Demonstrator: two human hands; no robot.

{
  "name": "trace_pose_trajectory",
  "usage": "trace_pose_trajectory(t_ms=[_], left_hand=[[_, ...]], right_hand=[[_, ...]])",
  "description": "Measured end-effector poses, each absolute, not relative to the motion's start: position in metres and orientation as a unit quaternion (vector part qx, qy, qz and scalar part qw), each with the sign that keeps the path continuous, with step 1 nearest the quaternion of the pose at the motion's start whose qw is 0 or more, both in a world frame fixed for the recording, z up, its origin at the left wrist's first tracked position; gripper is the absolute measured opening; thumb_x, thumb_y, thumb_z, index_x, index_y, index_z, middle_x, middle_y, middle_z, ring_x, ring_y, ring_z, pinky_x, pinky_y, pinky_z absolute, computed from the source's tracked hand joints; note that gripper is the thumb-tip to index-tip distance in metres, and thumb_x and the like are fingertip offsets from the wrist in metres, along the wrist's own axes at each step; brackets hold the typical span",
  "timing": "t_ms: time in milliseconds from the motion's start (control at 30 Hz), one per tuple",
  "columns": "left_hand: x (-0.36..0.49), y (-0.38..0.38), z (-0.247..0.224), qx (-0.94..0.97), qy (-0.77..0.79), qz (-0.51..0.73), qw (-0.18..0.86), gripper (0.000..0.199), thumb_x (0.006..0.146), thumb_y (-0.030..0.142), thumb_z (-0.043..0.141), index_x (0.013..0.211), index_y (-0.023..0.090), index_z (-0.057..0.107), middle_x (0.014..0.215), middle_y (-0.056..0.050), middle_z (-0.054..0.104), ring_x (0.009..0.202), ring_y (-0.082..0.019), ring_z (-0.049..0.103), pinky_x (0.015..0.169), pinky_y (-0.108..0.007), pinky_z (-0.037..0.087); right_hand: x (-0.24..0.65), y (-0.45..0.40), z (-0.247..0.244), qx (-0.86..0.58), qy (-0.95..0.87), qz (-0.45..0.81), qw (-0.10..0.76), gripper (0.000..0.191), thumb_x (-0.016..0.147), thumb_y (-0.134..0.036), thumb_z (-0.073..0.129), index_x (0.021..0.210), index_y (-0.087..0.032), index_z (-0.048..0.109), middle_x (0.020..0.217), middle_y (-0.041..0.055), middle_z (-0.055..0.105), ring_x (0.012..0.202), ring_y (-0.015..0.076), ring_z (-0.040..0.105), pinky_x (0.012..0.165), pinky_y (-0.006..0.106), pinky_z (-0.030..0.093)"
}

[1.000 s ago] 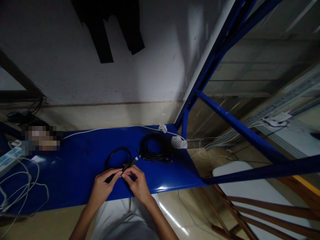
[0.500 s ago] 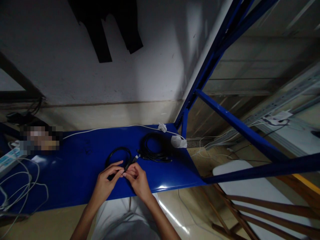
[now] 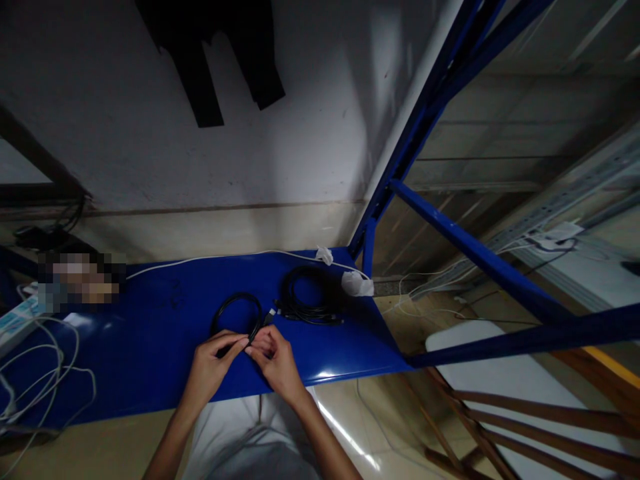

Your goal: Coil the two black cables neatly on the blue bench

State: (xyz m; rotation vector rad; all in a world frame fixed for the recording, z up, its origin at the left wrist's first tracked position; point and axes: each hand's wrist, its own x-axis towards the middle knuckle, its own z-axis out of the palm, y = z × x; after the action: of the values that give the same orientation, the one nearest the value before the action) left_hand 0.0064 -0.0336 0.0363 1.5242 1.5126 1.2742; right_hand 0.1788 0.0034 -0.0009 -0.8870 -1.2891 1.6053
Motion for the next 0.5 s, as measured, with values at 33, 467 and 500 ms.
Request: trace_pose_trajectory(t_ms=[33, 467, 500], left_hand=[[0.0069, -0.0336, 0.0358, 0.575, 0.576, 0.487, 0.316, 0.02, 0.099, 0.041, 0.074, 0.1, 0.024, 0.085, 0.1, -0.008, 0.082, 0.094, -0.022, 0.078, 0.087, -0.032, 0.063], [0.0055, -0.0366, 0.0333, 0.554, 0.588, 0.51, 0.296, 0.016, 0.095, 0.038, 0.079, 0.098, 0.024, 0.085, 0.097, -0.006, 0.081, 0.09, -0.021, 0.077, 0.081, -0.03, 0.062], [0.0056, -0.0372, 0.0337, 0.558, 0.587, 0.509, 0.292, 0.015, 0.096, 0.037, 0.078, 0.098, 0.024, 0.085, 0.097, -0.006, 0.081, 0.089, -0.021, 0.077, 0.081, -0.03, 0.061]], right_hand=[[0.179, 0.003, -0.0006, -0.355, -0.52, 0.644, 0.435, 0.046, 0.087, -0.059, 0.085, 0.101, -0.024, 0.059, 0.095, 0.004, 0.075, 0.094, 0.0217, 0.076, 0.087, 0.035, 0.061], [0.1837, -0.0023, 0.0002, -0.357, -0.577, 0.602, 0.421, 0.026, 0.1, -0.047, 0.074, 0.11, -0.024, 0.07, 0.097, 0.0037, 0.077, 0.091, 0.0208, 0.075, 0.086, 0.032, 0.059], [0.1839, -0.0023, 0.0014, -0.357, -0.58, 0.601, 0.418, 0.025, 0.102, -0.047, 0.073, 0.111, -0.024, 0.07, 0.097, 0.0038, 0.076, 0.09, 0.0209, 0.075, 0.085, 0.032, 0.06]])
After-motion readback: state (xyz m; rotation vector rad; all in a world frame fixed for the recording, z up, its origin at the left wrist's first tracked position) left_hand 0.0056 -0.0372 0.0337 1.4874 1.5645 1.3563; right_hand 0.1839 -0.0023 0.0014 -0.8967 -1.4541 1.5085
